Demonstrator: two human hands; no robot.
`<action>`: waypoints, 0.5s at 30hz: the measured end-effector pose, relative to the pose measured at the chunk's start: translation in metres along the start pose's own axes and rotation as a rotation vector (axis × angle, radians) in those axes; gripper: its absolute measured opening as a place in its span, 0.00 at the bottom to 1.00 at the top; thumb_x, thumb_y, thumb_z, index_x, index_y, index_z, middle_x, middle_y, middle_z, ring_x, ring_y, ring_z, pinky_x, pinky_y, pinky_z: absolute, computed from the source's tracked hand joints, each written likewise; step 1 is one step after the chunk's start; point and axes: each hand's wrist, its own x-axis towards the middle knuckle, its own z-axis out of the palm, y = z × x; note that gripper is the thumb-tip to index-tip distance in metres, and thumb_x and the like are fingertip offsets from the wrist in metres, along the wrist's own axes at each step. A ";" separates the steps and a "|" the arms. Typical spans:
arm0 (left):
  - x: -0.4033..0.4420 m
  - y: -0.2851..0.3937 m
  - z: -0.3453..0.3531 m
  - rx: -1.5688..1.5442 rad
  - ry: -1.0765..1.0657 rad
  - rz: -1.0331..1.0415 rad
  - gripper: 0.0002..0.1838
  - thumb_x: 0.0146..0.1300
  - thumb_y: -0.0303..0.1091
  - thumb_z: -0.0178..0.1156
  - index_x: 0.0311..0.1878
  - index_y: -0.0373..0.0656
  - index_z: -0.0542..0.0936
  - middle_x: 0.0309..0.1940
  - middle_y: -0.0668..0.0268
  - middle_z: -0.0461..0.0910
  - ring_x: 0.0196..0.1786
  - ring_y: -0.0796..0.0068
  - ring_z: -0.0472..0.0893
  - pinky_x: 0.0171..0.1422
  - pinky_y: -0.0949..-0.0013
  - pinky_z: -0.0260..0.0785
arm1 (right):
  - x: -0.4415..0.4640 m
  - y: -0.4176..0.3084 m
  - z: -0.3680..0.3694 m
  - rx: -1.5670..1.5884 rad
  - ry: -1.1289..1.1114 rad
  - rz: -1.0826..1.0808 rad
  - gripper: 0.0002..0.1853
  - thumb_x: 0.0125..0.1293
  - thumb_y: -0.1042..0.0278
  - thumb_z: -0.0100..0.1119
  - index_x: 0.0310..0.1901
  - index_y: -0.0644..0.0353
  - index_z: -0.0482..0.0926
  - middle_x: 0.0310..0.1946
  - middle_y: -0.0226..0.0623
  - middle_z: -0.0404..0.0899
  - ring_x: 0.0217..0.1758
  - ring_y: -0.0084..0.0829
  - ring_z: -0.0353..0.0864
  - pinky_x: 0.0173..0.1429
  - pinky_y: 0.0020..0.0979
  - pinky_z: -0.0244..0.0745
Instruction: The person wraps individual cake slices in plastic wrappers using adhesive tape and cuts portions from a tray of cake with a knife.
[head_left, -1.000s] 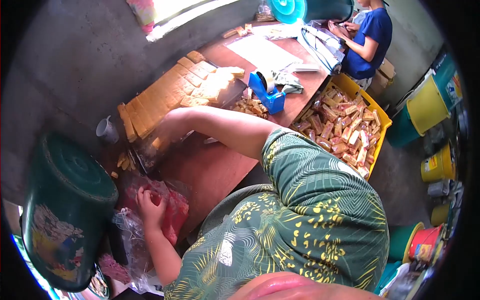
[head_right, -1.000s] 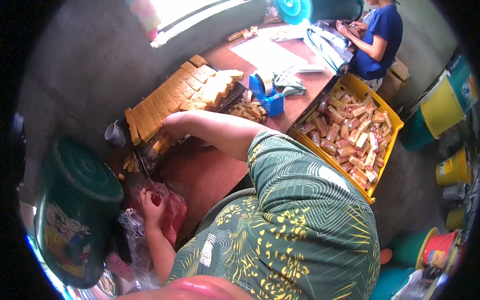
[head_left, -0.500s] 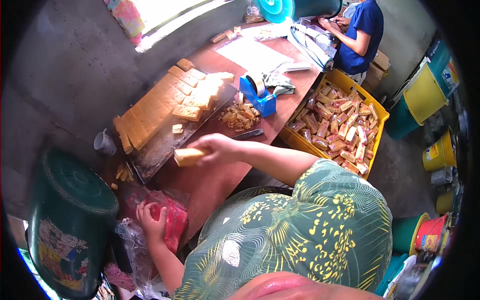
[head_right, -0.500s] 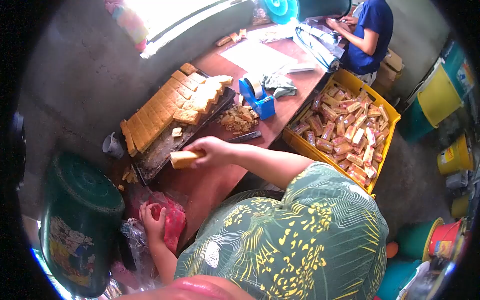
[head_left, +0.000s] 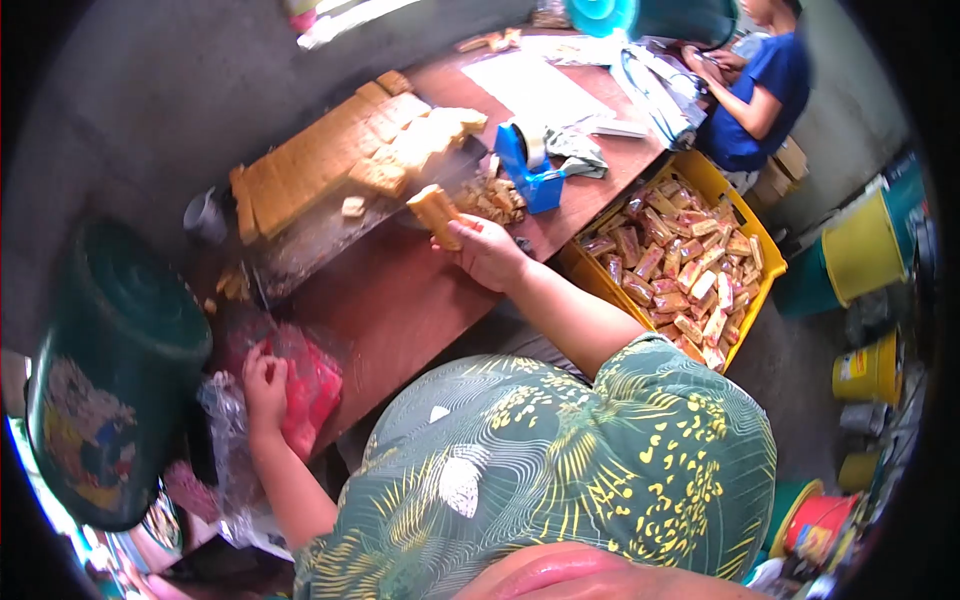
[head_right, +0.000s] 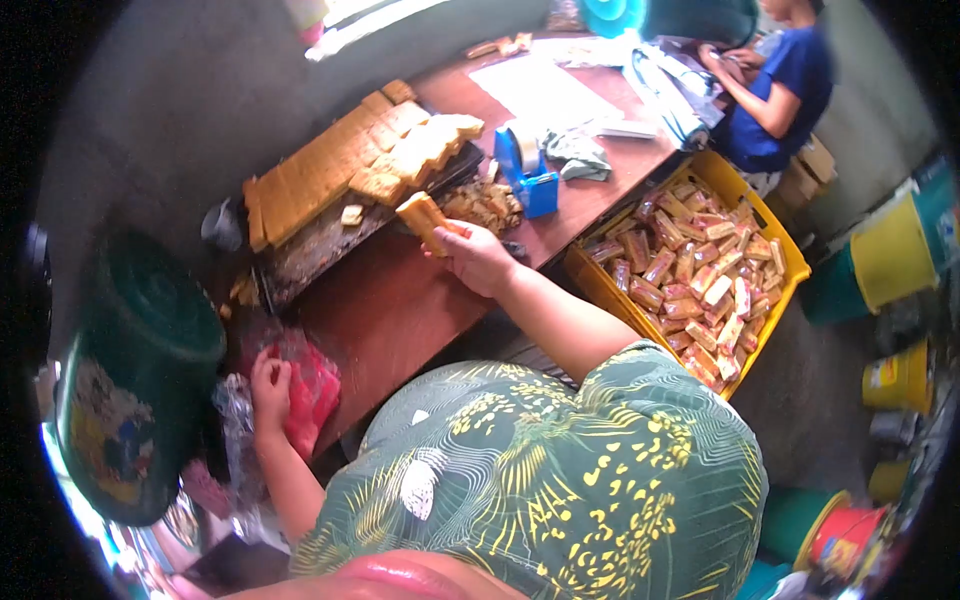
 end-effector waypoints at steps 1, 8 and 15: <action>0.002 -0.015 -0.002 -0.034 -0.009 0.005 0.06 0.68 0.30 0.66 0.40 0.37 0.81 0.64 0.49 0.79 0.68 0.48 0.76 0.75 0.53 0.65 | -0.005 0.003 -0.006 0.065 -0.006 0.022 0.21 0.78 0.59 0.62 0.63 0.62 0.76 0.52 0.34 0.84 0.52 0.27 0.84 0.62 0.32 0.80; 0.021 0.099 -0.004 -1.180 0.226 -0.091 0.15 0.81 0.39 0.57 0.64 0.44 0.77 0.77 0.59 0.70 0.76 0.67 0.71 0.84 0.54 0.52 | -0.014 -0.006 -0.011 0.099 -0.125 0.045 0.23 0.77 0.56 0.62 0.65 0.61 0.75 0.55 0.36 0.83 0.58 0.31 0.84 0.67 0.38 0.79; 0.013 0.181 0.108 -0.222 -0.323 0.338 0.13 0.68 0.41 0.69 0.51 0.47 0.87 0.69 0.56 0.77 0.79 0.48 0.67 0.85 0.43 0.48 | -0.013 -0.007 -0.010 0.068 -0.123 0.071 0.22 0.79 0.56 0.60 0.65 0.61 0.74 0.56 0.36 0.83 0.60 0.31 0.83 0.70 0.40 0.78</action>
